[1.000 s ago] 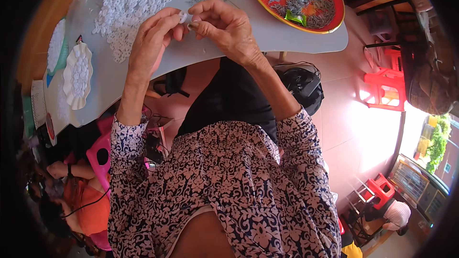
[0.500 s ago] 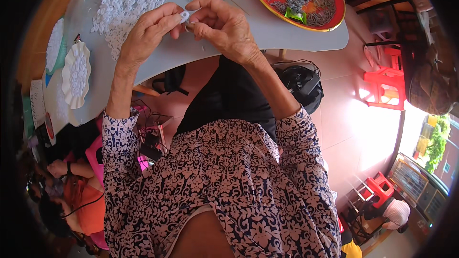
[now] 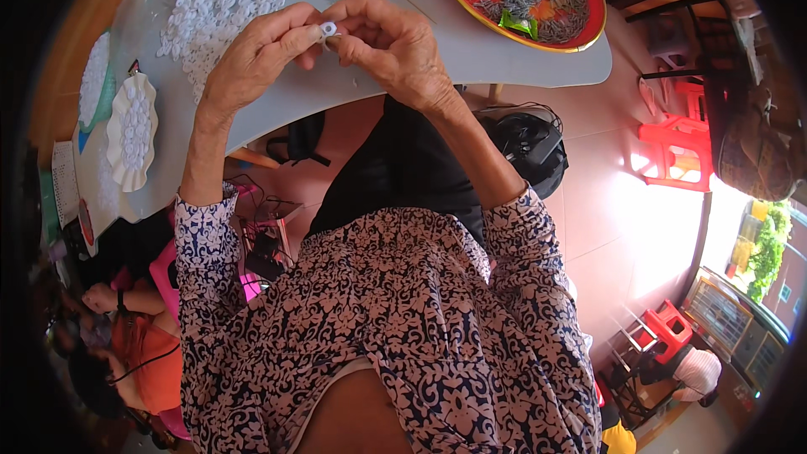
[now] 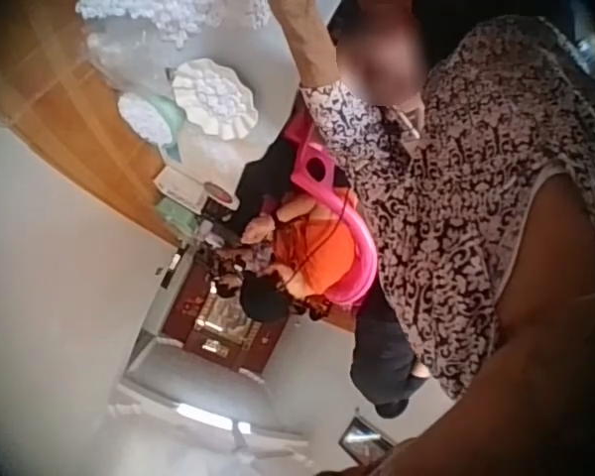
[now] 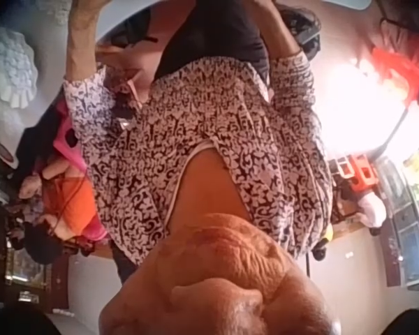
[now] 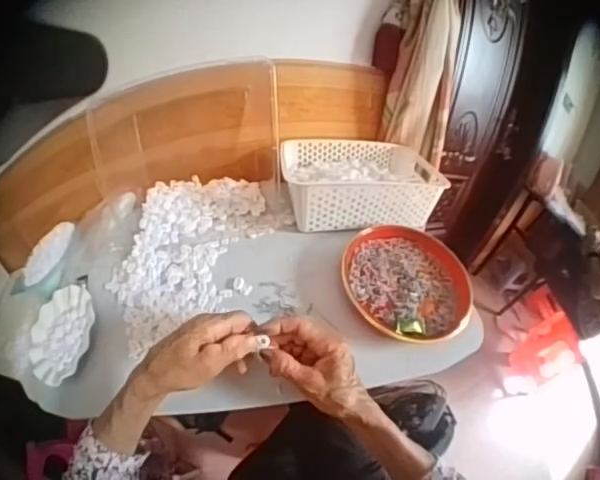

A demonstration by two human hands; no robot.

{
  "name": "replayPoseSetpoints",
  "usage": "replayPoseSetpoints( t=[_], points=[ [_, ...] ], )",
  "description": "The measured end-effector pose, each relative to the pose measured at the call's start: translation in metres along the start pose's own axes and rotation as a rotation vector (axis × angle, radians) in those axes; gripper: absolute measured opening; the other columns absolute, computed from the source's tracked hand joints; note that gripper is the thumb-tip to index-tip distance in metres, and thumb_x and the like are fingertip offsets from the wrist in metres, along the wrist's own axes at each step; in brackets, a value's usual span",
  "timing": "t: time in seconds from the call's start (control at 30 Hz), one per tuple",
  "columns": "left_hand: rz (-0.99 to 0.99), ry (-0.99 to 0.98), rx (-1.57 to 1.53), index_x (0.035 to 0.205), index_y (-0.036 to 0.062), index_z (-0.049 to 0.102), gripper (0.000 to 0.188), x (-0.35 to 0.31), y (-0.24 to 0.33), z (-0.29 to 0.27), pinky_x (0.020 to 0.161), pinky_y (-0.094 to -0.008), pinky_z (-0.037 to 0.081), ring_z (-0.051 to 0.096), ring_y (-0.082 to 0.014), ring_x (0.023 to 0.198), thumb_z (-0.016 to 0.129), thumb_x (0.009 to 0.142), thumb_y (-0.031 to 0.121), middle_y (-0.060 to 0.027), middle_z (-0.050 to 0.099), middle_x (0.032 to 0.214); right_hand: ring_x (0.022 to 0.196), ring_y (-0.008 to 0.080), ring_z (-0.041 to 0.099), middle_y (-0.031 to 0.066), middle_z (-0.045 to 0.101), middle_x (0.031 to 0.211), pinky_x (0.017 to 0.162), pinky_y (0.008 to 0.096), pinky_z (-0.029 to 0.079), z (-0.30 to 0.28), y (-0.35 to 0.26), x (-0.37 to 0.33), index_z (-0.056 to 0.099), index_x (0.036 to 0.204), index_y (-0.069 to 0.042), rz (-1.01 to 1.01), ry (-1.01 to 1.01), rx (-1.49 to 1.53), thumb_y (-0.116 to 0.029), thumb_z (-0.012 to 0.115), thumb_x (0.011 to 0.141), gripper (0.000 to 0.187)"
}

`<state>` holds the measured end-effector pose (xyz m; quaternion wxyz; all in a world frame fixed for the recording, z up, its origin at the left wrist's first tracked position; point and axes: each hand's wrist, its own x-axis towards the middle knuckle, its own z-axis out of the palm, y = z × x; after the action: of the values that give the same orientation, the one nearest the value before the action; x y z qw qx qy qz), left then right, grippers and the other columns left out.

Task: Assembling small white plastic parts into larger units by hand.

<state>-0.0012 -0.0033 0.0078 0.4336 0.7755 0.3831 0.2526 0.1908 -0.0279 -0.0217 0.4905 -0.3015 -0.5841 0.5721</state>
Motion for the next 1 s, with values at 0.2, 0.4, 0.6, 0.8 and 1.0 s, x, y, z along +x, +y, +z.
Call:
replayPoseSetpoints(
  t=[0.2,0.4,0.6,0.8,1.0],
  points=[
    [0.027,0.207,-0.111,0.091,0.0032,0.055,0.028,-0.013,0.003,0.031,0.055,-0.0262,0.038,0.048,-0.0107,0.06,0.045,0.095,0.029,-0.0021,0.052,0.064,0.076,0.0066,0.057,0.0032,0.061,0.09,0.069,0.0211,0.049,-0.004,0.004,-0.002,0.055,0.109,0.001,-0.032,0.046,0.005,0.0,0.058,0.086,0.023],
    [-0.037,0.364,-0.157,0.092,0.0026,0.056,0.028,-0.018,0.002,0.042,0.053,-0.0263,0.037,0.045,-0.0098,0.057,0.046,0.093,0.029,-0.002,0.051,0.061,0.078,0.0078,0.06,0.0021,0.059,0.084,0.069,0.0212,0.049,-0.002,-0.001,-0.003,0.054,0.109,0.001,-0.02,-0.044,0.054,0.0,0.058,0.086,0.024],
    [-0.099,0.353,-0.235,0.085,0.0014,0.057,0.029,-0.015,-0.002,0.041,0.052,-0.0253,0.035,0.043,-0.0087,0.055,0.048,0.089,0.029,-0.0017,0.048,0.058,0.077,0.0074,0.059,0.0016,0.059,0.082,0.068,0.0203,0.048,0.0,0.002,-0.003,0.054,0.108,0.0,-0.025,-0.02,-0.005,-0.003,0.06,0.086,0.022],
    [-0.086,0.317,-0.258,0.083,0.0015,0.057,0.031,-0.015,-0.005,0.039,0.052,-0.0257,0.035,0.042,-0.0093,0.054,0.047,0.089,0.03,-0.0022,0.047,0.058,0.077,0.0087,0.06,0.004,0.062,0.083,0.067,0.0202,0.049,-0.001,0.002,-0.001,0.055,0.108,0.001,-0.01,-0.024,-0.027,-0.004,0.061,0.086,0.023],
    [0.046,0.305,-0.173,0.084,0.0013,0.054,0.025,-0.014,-0.007,0.038,0.053,-0.0285,0.038,0.046,-0.0148,0.055,0.041,0.091,0.022,-0.0056,0.052,0.069,0.079,0.0105,0.063,0.005,0.063,0.081,0.07,0.0217,0.05,0.005,-0.004,-0.002,0.055,0.107,0.001,-0.058,-0.058,-0.045,-0.006,0.064,0.084,0.026]
  ],
)
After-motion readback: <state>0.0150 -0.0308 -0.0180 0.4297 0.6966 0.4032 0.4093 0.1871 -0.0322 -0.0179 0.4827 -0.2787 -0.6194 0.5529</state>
